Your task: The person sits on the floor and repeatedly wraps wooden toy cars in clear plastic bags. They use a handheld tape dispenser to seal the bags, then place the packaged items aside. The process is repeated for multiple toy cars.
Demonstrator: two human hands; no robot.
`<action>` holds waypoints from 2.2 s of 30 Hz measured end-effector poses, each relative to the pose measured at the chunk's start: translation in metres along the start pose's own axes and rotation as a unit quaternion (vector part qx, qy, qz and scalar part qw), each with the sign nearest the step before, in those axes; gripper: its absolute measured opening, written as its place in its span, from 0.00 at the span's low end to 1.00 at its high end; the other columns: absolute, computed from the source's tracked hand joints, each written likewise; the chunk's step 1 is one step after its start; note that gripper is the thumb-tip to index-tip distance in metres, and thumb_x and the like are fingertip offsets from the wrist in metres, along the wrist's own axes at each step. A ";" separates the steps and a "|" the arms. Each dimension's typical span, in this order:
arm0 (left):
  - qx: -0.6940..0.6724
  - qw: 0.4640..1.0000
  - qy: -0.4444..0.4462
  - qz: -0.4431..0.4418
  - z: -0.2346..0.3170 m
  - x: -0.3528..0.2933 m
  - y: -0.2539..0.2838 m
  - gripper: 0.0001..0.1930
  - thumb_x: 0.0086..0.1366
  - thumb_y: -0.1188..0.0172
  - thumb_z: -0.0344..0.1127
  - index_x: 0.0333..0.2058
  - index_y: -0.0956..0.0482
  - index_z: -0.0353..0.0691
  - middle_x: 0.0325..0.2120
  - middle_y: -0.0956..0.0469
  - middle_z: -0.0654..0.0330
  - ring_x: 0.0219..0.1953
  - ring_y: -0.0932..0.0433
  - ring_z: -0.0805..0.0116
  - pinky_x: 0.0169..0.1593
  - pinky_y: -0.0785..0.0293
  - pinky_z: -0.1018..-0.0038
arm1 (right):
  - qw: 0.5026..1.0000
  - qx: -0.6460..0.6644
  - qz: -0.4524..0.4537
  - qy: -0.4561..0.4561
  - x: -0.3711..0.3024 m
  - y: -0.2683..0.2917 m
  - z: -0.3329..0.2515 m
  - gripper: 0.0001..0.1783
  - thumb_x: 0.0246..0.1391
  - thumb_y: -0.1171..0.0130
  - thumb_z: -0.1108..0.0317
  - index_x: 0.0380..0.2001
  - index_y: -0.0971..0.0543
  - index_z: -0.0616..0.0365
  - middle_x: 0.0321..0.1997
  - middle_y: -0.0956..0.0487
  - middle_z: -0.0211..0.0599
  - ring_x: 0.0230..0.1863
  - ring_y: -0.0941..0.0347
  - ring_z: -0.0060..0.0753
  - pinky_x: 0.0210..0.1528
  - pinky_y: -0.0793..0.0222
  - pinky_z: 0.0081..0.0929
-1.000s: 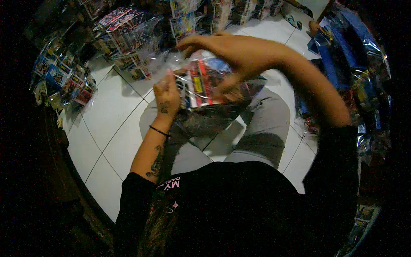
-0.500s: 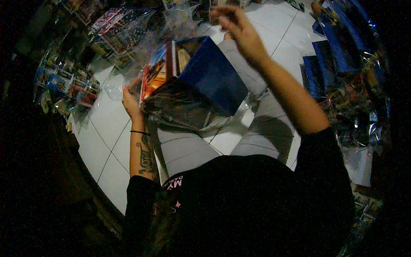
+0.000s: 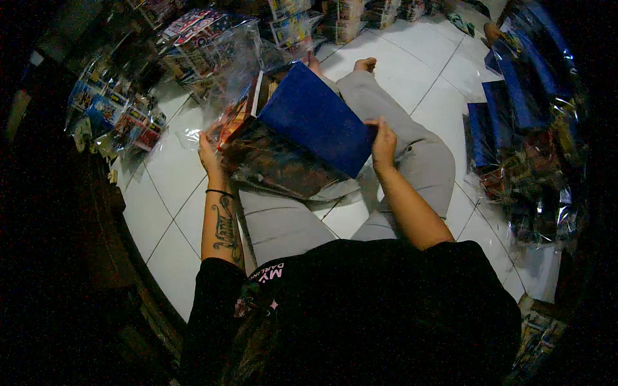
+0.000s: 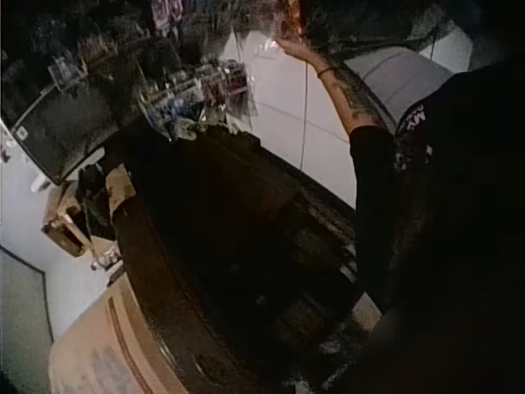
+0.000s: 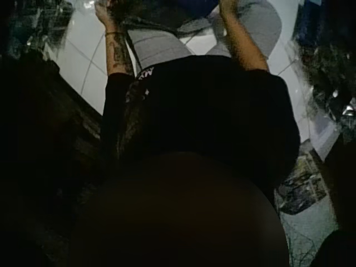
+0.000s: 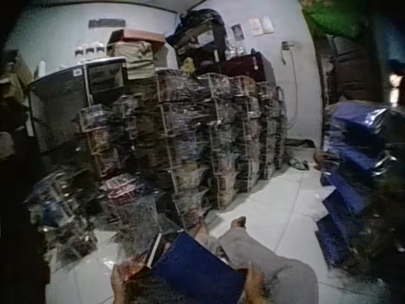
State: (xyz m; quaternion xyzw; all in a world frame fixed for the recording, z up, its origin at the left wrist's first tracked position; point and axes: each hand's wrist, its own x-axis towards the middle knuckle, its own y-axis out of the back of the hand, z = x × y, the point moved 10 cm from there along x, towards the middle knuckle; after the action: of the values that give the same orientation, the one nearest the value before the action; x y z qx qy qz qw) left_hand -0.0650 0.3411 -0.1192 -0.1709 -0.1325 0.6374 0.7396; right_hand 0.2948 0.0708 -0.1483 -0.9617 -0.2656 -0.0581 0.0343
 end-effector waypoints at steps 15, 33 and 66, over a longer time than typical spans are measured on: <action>0.068 0.996 -0.017 0.058 -0.025 0.022 0.039 0.23 0.65 0.52 0.55 0.29 0.24 0.38 0.25 0.28 0.66 0.27 0.32 0.75 0.32 0.35 0.78 | 0.872 0.419 0.055 -0.248 -0.007 -0.023 0.073 0.37 0.52 0.66 0.28 0.16 0.31 0.52 0.19 0.26 0.33 0.22 0.32 0.30 0.31 0.34 0.26; 0.209 0.961 -0.169 0.062 0.064 -0.082 -0.044 0.27 0.70 0.62 0.47 0.34 0.21 0.28 0.31 0.21 0.56 0.31 0.24 0.66 0.42 0.29 0.74 | 0.939 -0.013 -0.289 0.188 0.021 0.003 -0.081 0.28 0.58 0.51 0.49 0.54 0.32 0.57 0.52 0.28 0.38 0.53 0.33 0.34 0.55 0.41 0.30; 0.233 0.909 -0.346 -0.006 0.068 -0.189 -0.108 0.27 0.70 0.64 0.45 0.58 0.44 0.27 0.57 0.36 0.46 0.62 0.43 0.55 0.64 0.50 0.66 | 0.393 -0.548 -0.461 0.576 -0.056 -0.171 -0.266 0.20 0.41 0.36 0.70 0.41 0.23 0.56 0.38 0.22 0.41 0.41 0.27 0.45 0.43 0.31 0.35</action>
State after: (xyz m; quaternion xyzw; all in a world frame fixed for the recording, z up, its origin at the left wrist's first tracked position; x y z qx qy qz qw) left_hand -0.0248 0.1464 -0.0073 0.2381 -0.2282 0.6652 0.6699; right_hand 0.1337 0.1630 0.1142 -0.2407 -0.4961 -0.7387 -0.3876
